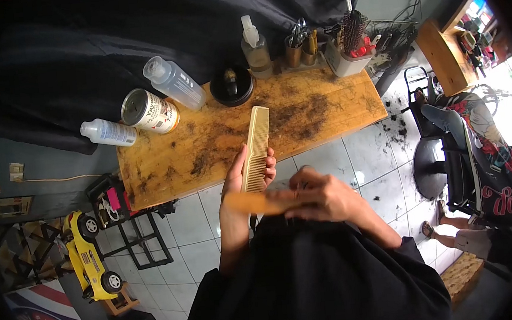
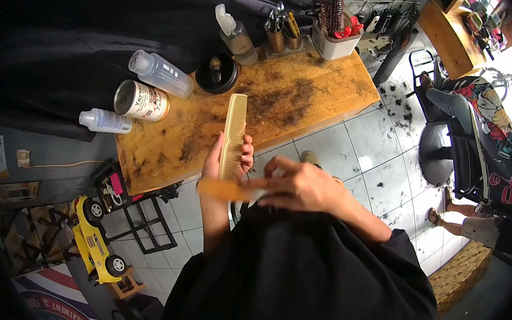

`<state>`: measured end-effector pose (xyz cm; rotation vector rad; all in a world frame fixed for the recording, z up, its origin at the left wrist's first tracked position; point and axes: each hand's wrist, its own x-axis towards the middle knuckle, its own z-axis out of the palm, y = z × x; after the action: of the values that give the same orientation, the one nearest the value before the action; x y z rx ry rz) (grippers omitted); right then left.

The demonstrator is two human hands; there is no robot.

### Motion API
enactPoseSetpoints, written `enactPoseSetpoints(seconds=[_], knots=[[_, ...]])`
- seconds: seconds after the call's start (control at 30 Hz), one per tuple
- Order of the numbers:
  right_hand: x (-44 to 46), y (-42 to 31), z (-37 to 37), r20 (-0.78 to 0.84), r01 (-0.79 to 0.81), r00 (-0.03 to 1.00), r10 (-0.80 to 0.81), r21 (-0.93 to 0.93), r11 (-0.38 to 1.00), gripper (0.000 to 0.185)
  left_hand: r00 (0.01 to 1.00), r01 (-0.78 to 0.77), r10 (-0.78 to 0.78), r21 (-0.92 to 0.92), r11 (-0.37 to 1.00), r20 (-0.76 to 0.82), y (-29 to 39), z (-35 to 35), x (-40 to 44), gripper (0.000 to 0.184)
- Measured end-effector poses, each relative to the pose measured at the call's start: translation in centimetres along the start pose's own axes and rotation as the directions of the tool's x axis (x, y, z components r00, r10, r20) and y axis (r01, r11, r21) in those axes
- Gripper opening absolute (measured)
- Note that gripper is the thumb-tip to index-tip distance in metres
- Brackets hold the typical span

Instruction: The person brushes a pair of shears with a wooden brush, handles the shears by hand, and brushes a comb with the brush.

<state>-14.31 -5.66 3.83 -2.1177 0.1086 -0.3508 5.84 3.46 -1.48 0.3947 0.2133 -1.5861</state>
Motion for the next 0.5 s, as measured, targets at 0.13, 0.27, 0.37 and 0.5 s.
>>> enactPoseSetpoints(seconds=[0.13, 0.27, 0.37, 0.5], knots=[[0.8, 2.9, -0.9, -0.391, -0.167, 0.916, 0.091, -0.165, 0.972, 0.042, 0.956, -0.119, 0.215, 0.400, 0.909, -0.202, -0.3, 0.0, -0.9, 0.045], [1.1, 2.3, -2.1, -0.582, -0.434, 0.769, 0.264, -0.173, 0.884, 0.044, 0.974, -0.168, 0.196, 0.213, 0.962, -0.115, -0.5, 1.5, -1.2, 0.044], [0.9, 1.1, -1.7, -0.498, -0.274, 0.845, 0.197, -0.086, 0.958, 0.043, 0.972, -0.159, 0.205, 0.316, 0.935, -0.119, 0.0, 0.3, -1.5, 0.044], [0.5, -1.0, 0.1, -0.087, 0.095, 0.991, -0.097, -0.030, 0.995, 0.042, 0.990, -0.108, 0.118, 0.128, 0.986, -0.078, -0.5, 1.2, -0.2, 0.051]])
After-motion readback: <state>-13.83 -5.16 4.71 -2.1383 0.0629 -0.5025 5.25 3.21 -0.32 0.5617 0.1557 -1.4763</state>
